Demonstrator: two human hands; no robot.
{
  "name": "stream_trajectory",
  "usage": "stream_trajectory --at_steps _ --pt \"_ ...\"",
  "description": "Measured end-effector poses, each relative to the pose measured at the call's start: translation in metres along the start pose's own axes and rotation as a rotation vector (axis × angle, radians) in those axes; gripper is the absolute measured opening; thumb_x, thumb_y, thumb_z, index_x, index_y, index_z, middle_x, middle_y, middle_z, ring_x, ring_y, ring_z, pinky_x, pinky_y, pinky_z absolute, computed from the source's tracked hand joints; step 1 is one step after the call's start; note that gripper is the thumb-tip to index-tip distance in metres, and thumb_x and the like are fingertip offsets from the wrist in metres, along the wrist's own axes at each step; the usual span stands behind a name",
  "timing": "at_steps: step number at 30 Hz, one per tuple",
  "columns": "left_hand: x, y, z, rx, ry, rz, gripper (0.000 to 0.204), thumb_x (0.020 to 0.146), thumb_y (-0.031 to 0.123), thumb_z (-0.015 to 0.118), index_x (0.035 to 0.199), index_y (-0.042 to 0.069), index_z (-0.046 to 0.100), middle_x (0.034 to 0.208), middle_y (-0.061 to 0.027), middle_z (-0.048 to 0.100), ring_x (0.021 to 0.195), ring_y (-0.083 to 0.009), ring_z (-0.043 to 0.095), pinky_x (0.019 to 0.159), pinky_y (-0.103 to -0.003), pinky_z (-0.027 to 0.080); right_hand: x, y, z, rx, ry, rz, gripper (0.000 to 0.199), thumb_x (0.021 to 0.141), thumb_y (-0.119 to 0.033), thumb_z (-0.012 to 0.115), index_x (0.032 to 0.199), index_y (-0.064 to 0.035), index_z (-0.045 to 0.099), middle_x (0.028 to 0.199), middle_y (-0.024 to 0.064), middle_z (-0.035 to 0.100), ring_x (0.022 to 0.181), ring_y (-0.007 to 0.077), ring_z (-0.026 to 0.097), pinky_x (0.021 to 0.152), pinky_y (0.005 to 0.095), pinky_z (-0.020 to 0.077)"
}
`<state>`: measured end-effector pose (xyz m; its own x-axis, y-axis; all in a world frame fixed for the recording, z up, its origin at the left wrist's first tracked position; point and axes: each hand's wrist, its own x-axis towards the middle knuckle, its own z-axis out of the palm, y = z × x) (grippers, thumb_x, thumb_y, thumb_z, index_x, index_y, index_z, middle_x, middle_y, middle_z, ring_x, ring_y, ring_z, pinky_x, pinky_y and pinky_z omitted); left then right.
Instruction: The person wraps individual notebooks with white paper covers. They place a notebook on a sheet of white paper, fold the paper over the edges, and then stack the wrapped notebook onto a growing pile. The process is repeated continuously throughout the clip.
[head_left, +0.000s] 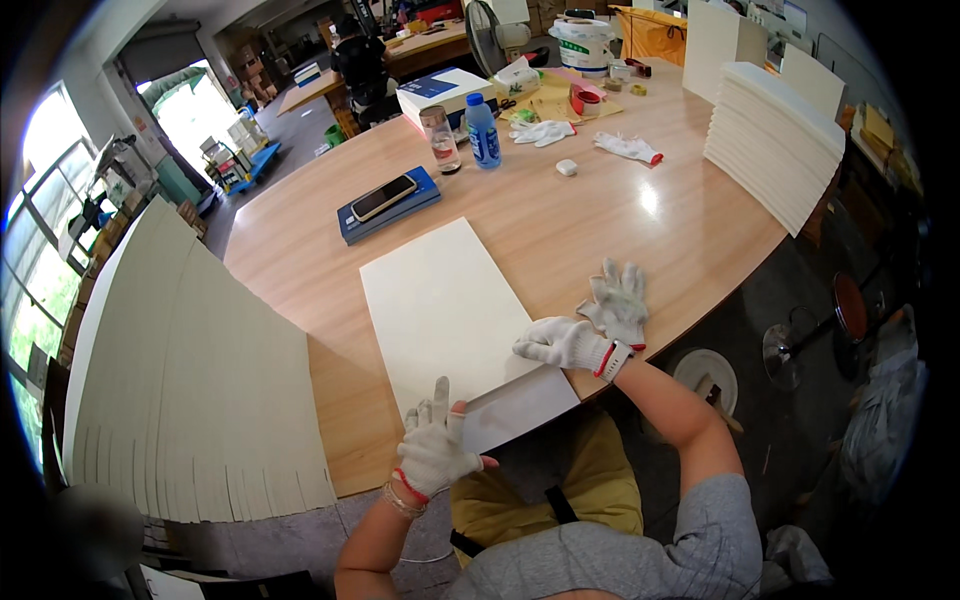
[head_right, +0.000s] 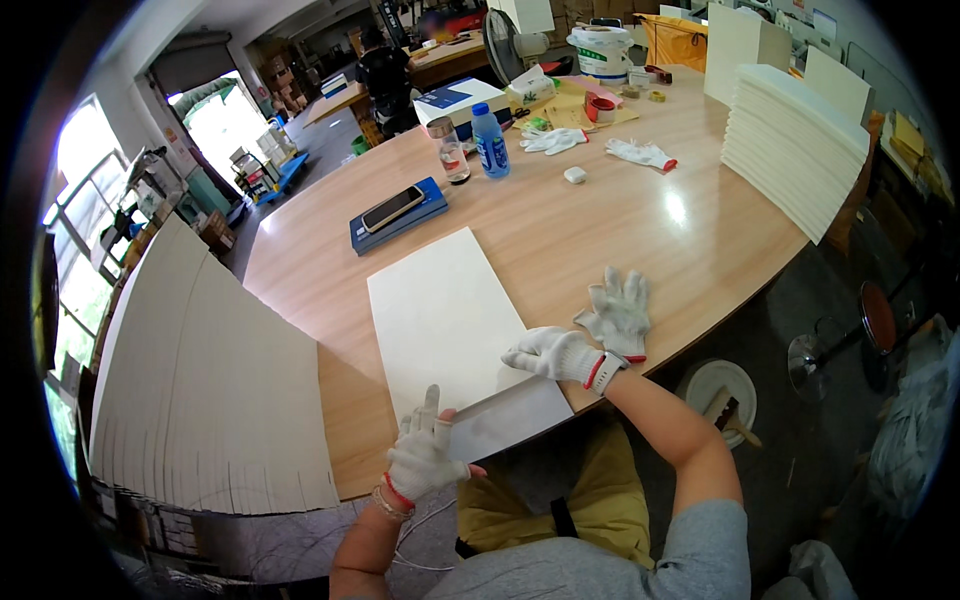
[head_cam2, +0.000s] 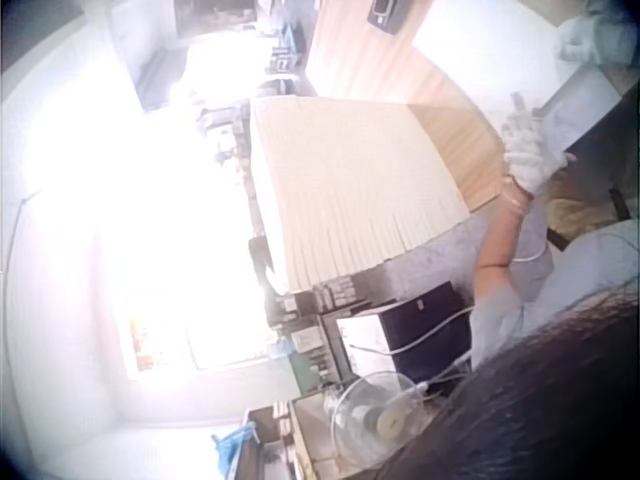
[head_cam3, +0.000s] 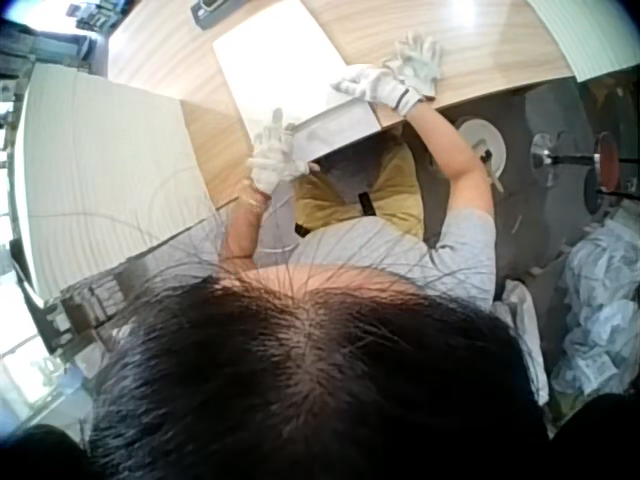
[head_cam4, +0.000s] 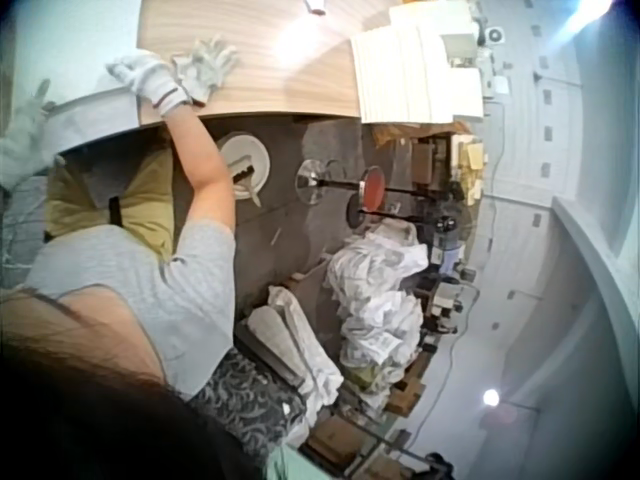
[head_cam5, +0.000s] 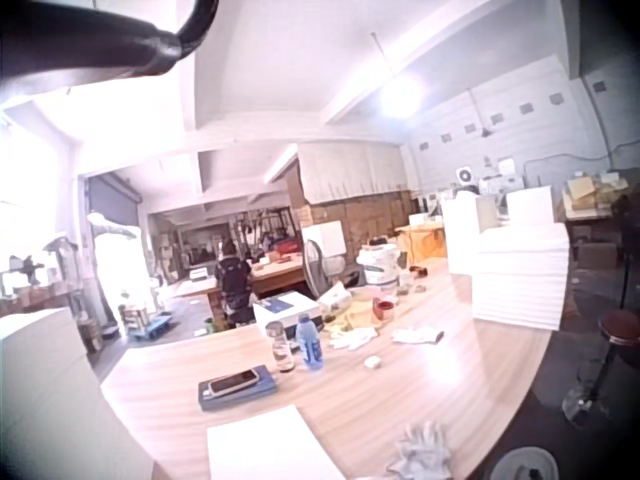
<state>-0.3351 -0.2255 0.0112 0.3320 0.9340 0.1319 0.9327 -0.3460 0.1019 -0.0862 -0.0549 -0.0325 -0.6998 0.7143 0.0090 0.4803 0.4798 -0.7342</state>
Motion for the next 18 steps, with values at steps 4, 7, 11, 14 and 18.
stream_trajectory --at_steps 4,7,11,14,18 --pt "0.000 -0.007 0.018 -0.021 -0.011 -0.013 0.093 0.053 0.044 0.088 0.126 0.002 0.048 0.144 -0.0304 0.034 0.116 -0.0467 0.051 0.097 -0.051 0.044 0.002 0.009 0.005 0.012 0.008 -0.011 0.045 0.095 -0.045 0.052 0.107 -0.0051 0.069 0.106 0.0179 0.067 0.104 0.0331 0.061 0.089 0.0370 0.0477" --pt "-0.001 -0.010 0.020 -0.035 -0.046 -0.043 0.093 0.057 0.039 0.086 0.131 0.002 0.044 0.146 -0.0299 0.032 0.121 -0.0465 0.048 0.101 -0.052 0.041 0.002 0.006 0.003 0.011 0.004 0.010 0.046 0.095 -0.047 0.052 0.107 -0.0051 0.069 0.107 0.0179 0.067 0.104 0.0325 0.062 0.089 0.0366 0.0475" --pt "-0.012 -0.010 0.015 0.045 -0.086 0.013 0.089 0.064 0.033 0.078 0.139 0.005 0.041 0.147 -0.0278 0.031 0.123 -0.0465 0.045 0.102 -0.056 0.036 -0.002 -0.007 -0.012 0.050 -0.078 0.119 0.051 0.094 -0.051 0.053 0.110 -0.0045 0.068 0.111 0.0158 0.067 0.107 0.0297 0.062 0.092 0.0358 0.0471" --pt "-0.022 -0.015 -0.001 0.070 -0.211 0.007 0.091 0.066 0.029 0.076 0.144 0.007 0.035 0.148 -0.0274 0.031 0.127 -0.0445 0.042 0.105 -0.054 0.034 0.001 0.009 -0.012 0.285 -0.123 0.075 0.059 0.094 -0.056 0.050 0.114 -0.0031 0.067 0.118 0.0135 0.066 0.112 0.0274 0.060 0.096 0.0337 0.0445" --pt "-0.021 -0.031 0.010 -0.015 -0.041 -0.020 0.066 0.070 0.018 0.073 0.131 0.006 0.051 0.128 -0.0224 0.053 0.109 -0.0355 0.057 0.091 -0.044 0.046 0.003 0.019 -0.019 0.328 -0.211 0.083 0.065 0.094 -0.059 0.046 0.118 -0.0019 0.064 0.121 0.0133 0.065 0.117 0.0264 0.057 0.101 0.0321 0.0403"
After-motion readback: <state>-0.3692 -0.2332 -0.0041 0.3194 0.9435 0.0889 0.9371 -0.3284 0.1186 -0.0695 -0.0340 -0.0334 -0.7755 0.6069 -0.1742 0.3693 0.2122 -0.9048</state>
